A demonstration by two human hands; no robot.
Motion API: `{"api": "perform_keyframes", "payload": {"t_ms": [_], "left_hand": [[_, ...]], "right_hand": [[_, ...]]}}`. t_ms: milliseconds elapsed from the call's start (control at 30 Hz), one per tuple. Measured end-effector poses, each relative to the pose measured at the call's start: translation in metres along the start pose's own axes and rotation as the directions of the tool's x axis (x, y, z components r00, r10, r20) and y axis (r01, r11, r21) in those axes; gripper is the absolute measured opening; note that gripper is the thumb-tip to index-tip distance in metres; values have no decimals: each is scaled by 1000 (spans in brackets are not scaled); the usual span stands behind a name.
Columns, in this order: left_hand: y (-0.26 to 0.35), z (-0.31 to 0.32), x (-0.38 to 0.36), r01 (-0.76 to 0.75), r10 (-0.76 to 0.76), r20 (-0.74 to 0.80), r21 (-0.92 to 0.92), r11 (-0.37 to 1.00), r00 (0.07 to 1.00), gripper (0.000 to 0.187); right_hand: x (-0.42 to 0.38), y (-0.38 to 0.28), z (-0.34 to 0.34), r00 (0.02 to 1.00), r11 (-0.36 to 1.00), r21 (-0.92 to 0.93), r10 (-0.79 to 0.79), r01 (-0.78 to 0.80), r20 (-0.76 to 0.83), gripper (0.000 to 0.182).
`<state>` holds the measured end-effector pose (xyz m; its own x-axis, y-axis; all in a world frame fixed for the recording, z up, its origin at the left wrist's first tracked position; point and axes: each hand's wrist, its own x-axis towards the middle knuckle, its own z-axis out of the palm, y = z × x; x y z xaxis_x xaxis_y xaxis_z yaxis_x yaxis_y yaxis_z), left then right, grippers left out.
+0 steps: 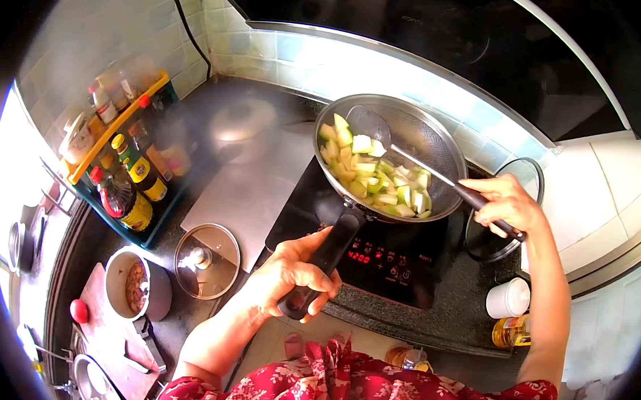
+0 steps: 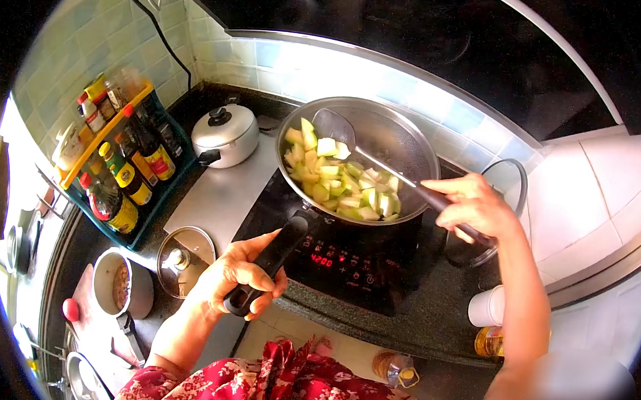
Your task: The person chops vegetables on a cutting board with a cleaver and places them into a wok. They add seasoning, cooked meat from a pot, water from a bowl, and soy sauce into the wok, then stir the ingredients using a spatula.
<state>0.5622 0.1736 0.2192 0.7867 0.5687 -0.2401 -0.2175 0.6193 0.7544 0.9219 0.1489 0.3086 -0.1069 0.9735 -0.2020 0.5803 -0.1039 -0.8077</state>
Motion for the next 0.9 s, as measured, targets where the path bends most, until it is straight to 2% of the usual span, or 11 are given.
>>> {"api": "perform_keyframes", "payload": {"t_ms": [167,300,400,433,533,600,733,800,833,867,900], "left_hand": [[0,1,-1,12,-11,5,-36,999,1000,82],[1,2,0,3,-3,14,-13,1000,1000,81],[-1,0,0,-14,14,-10,0,1000,1000,81],[-1,0,1,-16,16,4,-3,1000,1000,81],[0,3,1,-3,3,13,0,1000,1000,80],[-1,3,0,-17,17,21,-10,1000,1000,80],[1,3,0,-24,24,10,5,1000,1000,80],[0,1,0,-6,7,26,-24,1000,1000,80],[0,0,-1,-6,8,45,-40,999,999,84],[-2,0,-1,-14,16,38,-51,999,999,84],[-3,-1,-1,-10,11,17,-56,998,1000,86]], "right_hand": [[-56,-38,9,981,979,-116,158,-171,-114,62],[-87,-40,30,967,972,41,235,-232,-96,61],[-96,-41,42,976,973,-86,217,-213,31,61],[-94,-41,47,979,960,-209,198,-184,48,61],[-78,-33,54,940,906,-255,341,-337,-33,63],[-69,-20,55,933,911,-199,348,-360,-97,63],[-67,-11,43,957,972,-35,222,-233,-184,61],[-69,-9,41,939,978,-56,176,-201,-295,61],[-69,-19,44,903,938,-160,235,-308,-360,60],[-67,-12,45,908,937,-171,231,-305,-350,60],[-64,1,50,916,908,-327,126,-260,-381,60]]}}
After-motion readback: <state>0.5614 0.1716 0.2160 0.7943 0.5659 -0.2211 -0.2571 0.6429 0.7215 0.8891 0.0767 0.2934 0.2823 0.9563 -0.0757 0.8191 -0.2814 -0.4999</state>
